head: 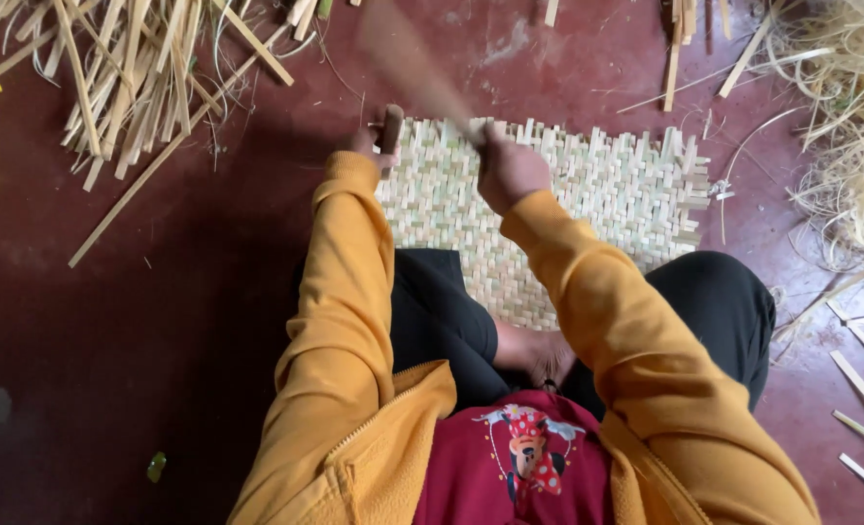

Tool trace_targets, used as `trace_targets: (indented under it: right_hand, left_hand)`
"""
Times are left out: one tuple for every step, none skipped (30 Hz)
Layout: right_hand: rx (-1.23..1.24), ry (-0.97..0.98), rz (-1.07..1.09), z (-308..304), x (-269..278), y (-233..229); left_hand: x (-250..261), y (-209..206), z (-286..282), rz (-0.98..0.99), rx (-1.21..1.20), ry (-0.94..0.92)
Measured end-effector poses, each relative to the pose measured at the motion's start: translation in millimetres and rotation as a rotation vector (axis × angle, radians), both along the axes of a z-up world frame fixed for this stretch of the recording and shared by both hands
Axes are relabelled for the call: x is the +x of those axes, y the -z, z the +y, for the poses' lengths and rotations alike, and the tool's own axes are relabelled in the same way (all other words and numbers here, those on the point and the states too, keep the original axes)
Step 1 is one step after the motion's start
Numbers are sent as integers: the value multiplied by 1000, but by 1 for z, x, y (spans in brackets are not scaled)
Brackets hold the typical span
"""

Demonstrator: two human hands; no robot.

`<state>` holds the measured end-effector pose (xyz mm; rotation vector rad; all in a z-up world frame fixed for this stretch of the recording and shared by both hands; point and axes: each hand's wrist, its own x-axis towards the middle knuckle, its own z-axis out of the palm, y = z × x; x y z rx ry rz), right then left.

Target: Weaving bamboo strips into a mat and using a wooden stick to tighten the weave by tapping the edges.

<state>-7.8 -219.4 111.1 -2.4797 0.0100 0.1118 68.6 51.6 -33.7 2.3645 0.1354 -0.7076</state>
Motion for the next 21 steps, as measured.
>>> trace_targets:
  right_hand:
    - [-245,-100,60,0,4,11]
    - [-490,-197,123,-2,9,21]
    - [-491,-181,114,-8,11,10]
    - [-428,-145,99,-12,14,0]
    - [-368,-132,101,-15,8,-6]
    - [-373,-139,107,-20,0,-9]
    - [-168,4,113,-22,-4,-12]
    - [37,147,120,-25,-7,-16]
    - [43,149,117,-27,-16,-11]
    - [69,183,124,-30,-25,-7]
    - [90,224,133,-36,-36,-2]
    - [92,233,132,-37,-41,1]
    - [121,238,161,-39,-46,4]
    - [151,243,190,-41,-50,7]
    - [151,243,191,-41,-52,6]
    - [191,259,180,-41,-54,4]
    - [231,276,169,-40,-55,3]
    - [233,277,170,-38,-55,-2]
    - [254,284,146,-37,-54,-8]
    - [276,291,122,-36,-53,-14]
    - [275,293,120,-35,-51,-19]
  left_hand:
    - [2,-8,-5,29,74,-25]
    - [3,-16,-10,56,148,-52]
    - [7,-30,-11,42,147,-40]
    - [11,-43,-10,52,115,-28]
    - [0,-50,-7,83,80,-35]
    - [-5,-49,-10,91,75,-40]
    - [-5,-52,-9,51,80,-67]
    - [-5,-55,-9,10,85,-94]
    - [-5,-54,-10,7,91,-92]
    - [-6,-53,-11,-60,-44,-119]
    - [-6,-50,-16,-123,-184,-139]
    - [-4,-43,-16,-123,-184,-130]
    - [-2,-36,-17,-153,-152,-86]
    - [-1,-29,-17,-184,-120,-42]
    - [-3,-31,-20,-183,-120,-43]
    - [-6,-33,-23,-192,-93,-28]
    - [-7,-35,-26,-201,-66,-12]
    - [-9,-37,-26,-200,-64,-12]
    - [-9,-40,-27,-165,-9,29]
    - [-9,-43,-29,-129,45,70]
    - [-6,-36,-28,-131,45,72]
